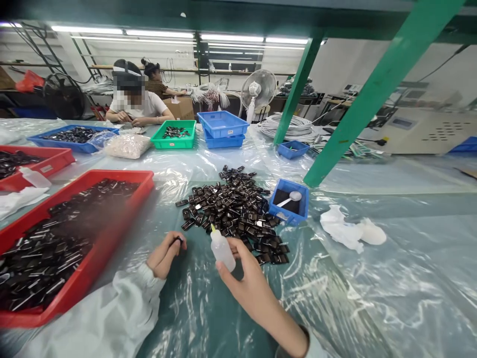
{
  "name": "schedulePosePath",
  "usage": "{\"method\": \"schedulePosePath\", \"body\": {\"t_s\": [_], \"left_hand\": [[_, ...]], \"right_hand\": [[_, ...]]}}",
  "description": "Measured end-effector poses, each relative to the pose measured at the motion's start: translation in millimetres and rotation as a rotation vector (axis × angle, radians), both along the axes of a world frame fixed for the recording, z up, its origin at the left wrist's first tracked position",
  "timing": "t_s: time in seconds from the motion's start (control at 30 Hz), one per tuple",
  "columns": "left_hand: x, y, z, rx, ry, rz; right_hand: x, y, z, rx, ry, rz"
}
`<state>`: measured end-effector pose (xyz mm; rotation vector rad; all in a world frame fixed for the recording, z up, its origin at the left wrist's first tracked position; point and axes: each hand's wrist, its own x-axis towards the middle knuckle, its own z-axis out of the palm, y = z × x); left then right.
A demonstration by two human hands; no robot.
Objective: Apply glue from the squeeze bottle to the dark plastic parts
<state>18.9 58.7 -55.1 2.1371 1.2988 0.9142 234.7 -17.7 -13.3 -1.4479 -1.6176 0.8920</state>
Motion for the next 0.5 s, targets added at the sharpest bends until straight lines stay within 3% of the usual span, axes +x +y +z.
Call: {"method": "schedulePosePath", "body": {"t_s": [0.13, 0.5], "left_hand": [[1.6, -15.3, 6.7, -0.033, 0.021, -0.032], [0.5, -17.6, 10.4, -0.021, 0.096, -0.099]], "right_hand": [[-0.6, -2.6, 1.7, -0.072, 0.140, 0.004], [9.5, -5.2, 8.9, -0.164, 0.303, -0.020]]}}
